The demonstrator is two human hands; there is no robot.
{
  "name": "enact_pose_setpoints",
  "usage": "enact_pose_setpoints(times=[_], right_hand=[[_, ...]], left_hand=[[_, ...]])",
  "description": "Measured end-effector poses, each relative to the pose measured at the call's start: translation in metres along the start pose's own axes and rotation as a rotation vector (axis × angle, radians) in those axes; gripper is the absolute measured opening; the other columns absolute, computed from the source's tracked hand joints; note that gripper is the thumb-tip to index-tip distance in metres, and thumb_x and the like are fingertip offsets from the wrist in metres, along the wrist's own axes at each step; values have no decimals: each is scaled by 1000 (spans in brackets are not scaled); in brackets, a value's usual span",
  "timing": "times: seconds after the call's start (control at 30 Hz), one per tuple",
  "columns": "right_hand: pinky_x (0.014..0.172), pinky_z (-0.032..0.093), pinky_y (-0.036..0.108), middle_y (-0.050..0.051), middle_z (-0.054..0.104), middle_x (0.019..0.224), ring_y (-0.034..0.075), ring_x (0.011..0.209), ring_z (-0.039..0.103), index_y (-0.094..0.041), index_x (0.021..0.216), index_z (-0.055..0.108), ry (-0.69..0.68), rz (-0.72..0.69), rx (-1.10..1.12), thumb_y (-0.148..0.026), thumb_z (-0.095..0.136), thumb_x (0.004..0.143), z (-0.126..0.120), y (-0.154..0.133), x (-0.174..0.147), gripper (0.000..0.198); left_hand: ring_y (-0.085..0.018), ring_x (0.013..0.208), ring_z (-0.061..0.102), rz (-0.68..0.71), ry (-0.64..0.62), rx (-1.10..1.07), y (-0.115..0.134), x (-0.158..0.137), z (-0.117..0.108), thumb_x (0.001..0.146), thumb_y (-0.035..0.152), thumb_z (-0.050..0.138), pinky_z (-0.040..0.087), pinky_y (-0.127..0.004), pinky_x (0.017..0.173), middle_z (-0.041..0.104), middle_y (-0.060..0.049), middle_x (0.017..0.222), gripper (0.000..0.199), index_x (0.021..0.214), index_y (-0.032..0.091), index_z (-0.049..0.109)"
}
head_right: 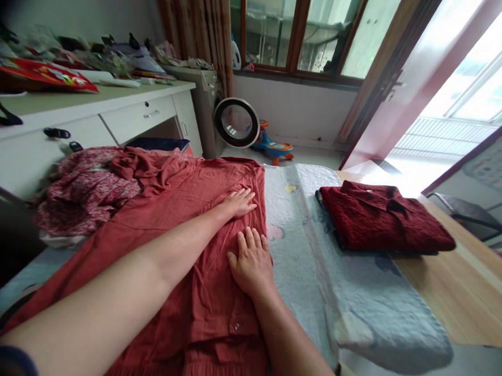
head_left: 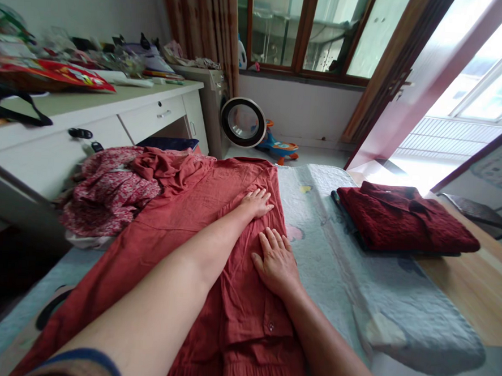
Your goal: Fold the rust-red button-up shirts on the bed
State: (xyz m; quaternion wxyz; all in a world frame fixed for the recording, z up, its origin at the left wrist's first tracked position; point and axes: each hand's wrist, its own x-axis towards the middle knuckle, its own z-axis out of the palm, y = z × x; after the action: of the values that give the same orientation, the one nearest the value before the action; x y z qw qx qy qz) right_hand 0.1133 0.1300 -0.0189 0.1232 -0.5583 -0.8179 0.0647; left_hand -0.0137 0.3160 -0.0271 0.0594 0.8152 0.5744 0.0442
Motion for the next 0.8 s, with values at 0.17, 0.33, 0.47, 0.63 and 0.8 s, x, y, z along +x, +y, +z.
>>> enact_pose_setpoints(times=[0.17, 0.33, 0.47, 0.63, 0.8], right_hand=[[119, 17, 44, 9, 35, 157, 27, 145, 28, -20, 147, 44, -2, -1, 8, -50, 40, 96, 0, 1, 0, 59], [119, 17, 45, 9, 35, 157, 27, 146, 27, -20, 147, 43, -6, -6, 16, -48, 42, 97, -1, 1, 0, 58], [119, 18, 44, 9, 36, 156, 26, 145, 29, -19, 145, 45, 1, -8, 11, -41, 43, 97, -1, 1, 0, 53], [118, 19, 43, 9, 39, 155, 26, 144, 31, -19, 144, 46, 20, -15, -17, -34, 41, 96, 0, 1, 1, 51], [117, 21, 42, 9, 41, 153, 25, 143, 32, -18, 143, 48, 33, -34, -38, -32, 37, 97, 2, 4, 1, 49]], left_hand=[[-28, 145, 31, 15, 111, -26, -2, -5, 4, 97, 51, 37, 22, -44, 119, 37, -14, 155, 59, 144, 15, 43], [-20, 143, 35, 43, 220, -51, -5, -35, 6, 100, 36, 32, 24, -34, 120, 44, -13, 151, 50, 141, 11, 45], [-20, 141, 38, 64, 265, -104, -11, -72, 7, 99, 33, 36, 27, -34, 119, 45, -15, 150, 47, 138, 9, 48], [-23, 144, 34, 80, 197, -122, -3, -127, 6, 100, 39, 35, 28, -39, 118, 41, -16, 152, 51, 141, 11, 46], [-34, 148, 19, 8, 66, -64, 17, -182, 3, 96, 60, 34, 21, -53, 117, 24, -17, 160, 68, 151, 20, 34]])
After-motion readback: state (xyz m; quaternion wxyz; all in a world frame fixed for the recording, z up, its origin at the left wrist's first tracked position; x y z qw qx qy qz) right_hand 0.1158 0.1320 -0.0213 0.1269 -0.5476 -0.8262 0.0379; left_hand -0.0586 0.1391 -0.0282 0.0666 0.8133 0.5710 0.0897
